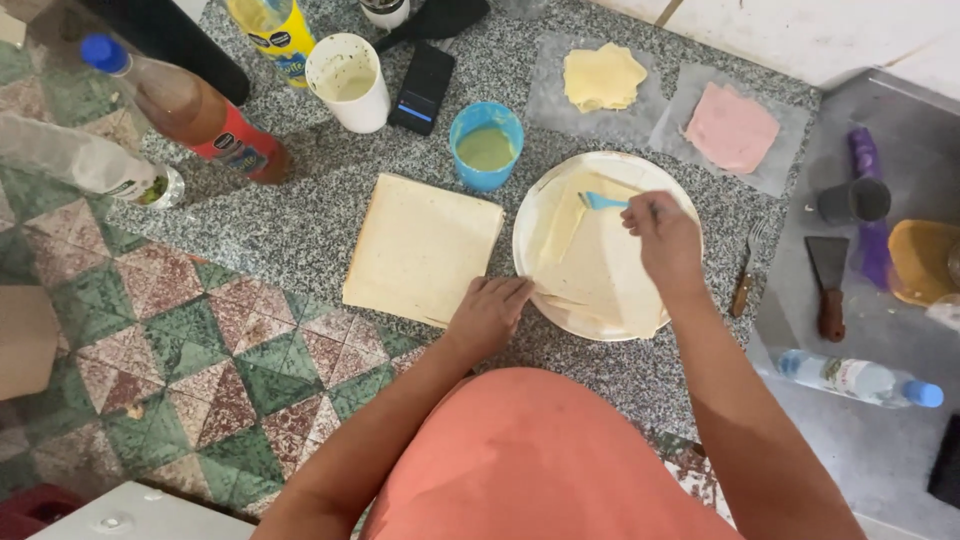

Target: Spreading a liquid sauce or egg wash onto slices of bread using a brush.

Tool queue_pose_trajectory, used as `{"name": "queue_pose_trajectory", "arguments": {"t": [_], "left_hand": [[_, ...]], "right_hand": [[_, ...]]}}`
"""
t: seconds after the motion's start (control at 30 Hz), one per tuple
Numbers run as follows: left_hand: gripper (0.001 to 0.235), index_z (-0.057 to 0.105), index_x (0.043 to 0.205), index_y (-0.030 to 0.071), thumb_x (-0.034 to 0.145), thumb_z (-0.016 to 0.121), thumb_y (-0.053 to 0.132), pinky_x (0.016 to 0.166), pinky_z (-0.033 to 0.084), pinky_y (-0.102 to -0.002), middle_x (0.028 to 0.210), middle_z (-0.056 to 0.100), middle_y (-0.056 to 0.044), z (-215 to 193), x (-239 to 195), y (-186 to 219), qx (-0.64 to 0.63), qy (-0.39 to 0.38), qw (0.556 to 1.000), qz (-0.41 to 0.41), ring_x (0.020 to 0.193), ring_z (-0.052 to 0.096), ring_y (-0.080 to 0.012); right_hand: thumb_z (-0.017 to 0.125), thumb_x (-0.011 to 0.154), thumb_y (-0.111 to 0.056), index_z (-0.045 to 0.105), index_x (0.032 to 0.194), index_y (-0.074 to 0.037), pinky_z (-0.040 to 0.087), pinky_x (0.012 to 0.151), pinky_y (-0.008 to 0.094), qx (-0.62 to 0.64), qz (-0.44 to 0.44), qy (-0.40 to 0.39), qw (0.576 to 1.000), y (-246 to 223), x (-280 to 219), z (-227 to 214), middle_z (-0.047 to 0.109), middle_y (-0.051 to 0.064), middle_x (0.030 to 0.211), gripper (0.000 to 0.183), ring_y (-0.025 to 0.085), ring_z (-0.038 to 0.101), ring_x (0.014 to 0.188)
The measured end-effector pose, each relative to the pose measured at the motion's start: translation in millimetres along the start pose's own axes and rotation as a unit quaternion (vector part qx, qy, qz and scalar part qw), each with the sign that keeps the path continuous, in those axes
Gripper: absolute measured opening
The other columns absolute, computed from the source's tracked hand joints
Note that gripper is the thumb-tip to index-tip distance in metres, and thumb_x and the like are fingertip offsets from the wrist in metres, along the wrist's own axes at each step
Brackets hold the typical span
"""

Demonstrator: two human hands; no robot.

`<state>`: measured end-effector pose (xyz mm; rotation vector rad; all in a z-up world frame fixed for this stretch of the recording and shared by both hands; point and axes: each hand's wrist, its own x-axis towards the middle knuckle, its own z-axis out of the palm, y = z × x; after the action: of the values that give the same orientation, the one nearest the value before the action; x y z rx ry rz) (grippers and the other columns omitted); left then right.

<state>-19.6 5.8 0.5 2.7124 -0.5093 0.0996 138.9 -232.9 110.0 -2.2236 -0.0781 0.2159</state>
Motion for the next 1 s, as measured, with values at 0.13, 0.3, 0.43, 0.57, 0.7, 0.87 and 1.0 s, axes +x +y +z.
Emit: {"name": "queue_pose_trajectory", "arguments": {"t": [0.13,0.3,0.43,0.57,0.7,0.87,1.0], "left_hand": [[0.058,0.059,0.141,0.014,0.085,0.072,0.022,0.099,0.044,-0.043,0.134,0.064,-0.007,8.7,-2.9,-2.5,-0.008,-0.012,1.0,-0.004,0.125,0.061,-0.0239],[0.06,0.056,0.144,0.014,0.086,0.072,0.019,0.099,0.044,-0.043,0.136,0.063,-0.007,6.2,-1.6,-2.5,-0.016,-0.029,0.999,-0.005,0.126,0.061,-0.0242],[0.059,0.057,0.143,0.014,0.086,0.073,0.02,0.098,0.044,-0.043,0.135,0.063,-0.007,5.4,0.1,-2.3,-0.016,-0.031,0.999,-0.005,0.126,0.06,-0.0245],[0.055,0.061,0.139,0.014,0.086,0.07,0.019,0.096,0.044,-0.041,0.131,0.066,-0.006,9.5,-3.6,-1.0,-0.012,0.008,1.0,0.0,0.123,0.062,-0.023],[0.056,0.062,0.138,0.016,0.083,0.07,0.021,0.096,0.044,-0.04,0.13,0.067,-0.005,9.2,-4.9,-1.1,-0.004,0.034,0.999,0.008,0.122,0.063,-0.0214],[0.05,0.066,0.134,0.013,0.085,0.068,0.018,0.096,0.044,-0.043,0.129,0.068,-0.008,1.7,-6.3,3.4,0.003,0.053,0.998,0.031,0.118,0.065,-0.0241],[0.05,0.064,0.135,0.014,0.086,0.066,0.02,0.097,0.044,-0.044,0.13,0.067,-0.007,12.5,-12.0,3.1,0.015,0.064,0.997,0.038,0.12,0.064,-0.0229]], "right_hand": [[0.055,0.11,-0.04,0.067,0.125,-0.022,0.057,0.09,0.048,-0.183,-0.05,-0.056,0.98,31.6,-20.0,21.3,0.077,0.012,0.102,0.027,0.034,0.073,0.1],[0.057,0.106,-0.036,0.07,0.133,-0.019,0.054,0.104,0.047,-0.284,-0.179,-0.068,0.94,67.4,-15.6,43.7,0.071,0.007,0.13,0.034,0.031,0.065,0.124],[0.053,0.105,-0.029,0.071,0.131,-0.015,0.053,0.103,0.054,-0.3,-0.157,-0.145,0.93,44.9,-58.9,48.4,0.071,0.013,0.132,0.034,0.037,0.064,0.124],[0.056,0.102,-0.038,0.072,0.126,-0.024,0.053,0.102,0.052,-0.261,-0.131,-0.199,0.936,24.7,-67.5,33.4,0.074,0.007,0.126,0.032,0.034,0.066,0.12],[0.058,0.105,-0.045,0.071,0.129,-0.028,0.05,0.107,0.048,-0.237,-0.099,-0.108,0.96,56.5,-14.4,22.2,0.072,0.002,0.13,0.032,0.029,0.063,0.125],[0.056,0.106,-0.039,0.069,0.133,-0.029,0.05,0.107,0.047,-0.29,-0.135,-0.129,0.939,61.2,-28.2,45.8,0.072,0.003,0.131,0.032,0.028,0.063,0.127],[0.062,0.1,-0.041,0.07,0.129,-0.039,0.055,0.099,0.044,-0.274,-0.168,-0.206,0.924,51.8,-68.5,51.4,0.073,-0.006,0.127,0.03,0.024,0.067,0.12]]}}
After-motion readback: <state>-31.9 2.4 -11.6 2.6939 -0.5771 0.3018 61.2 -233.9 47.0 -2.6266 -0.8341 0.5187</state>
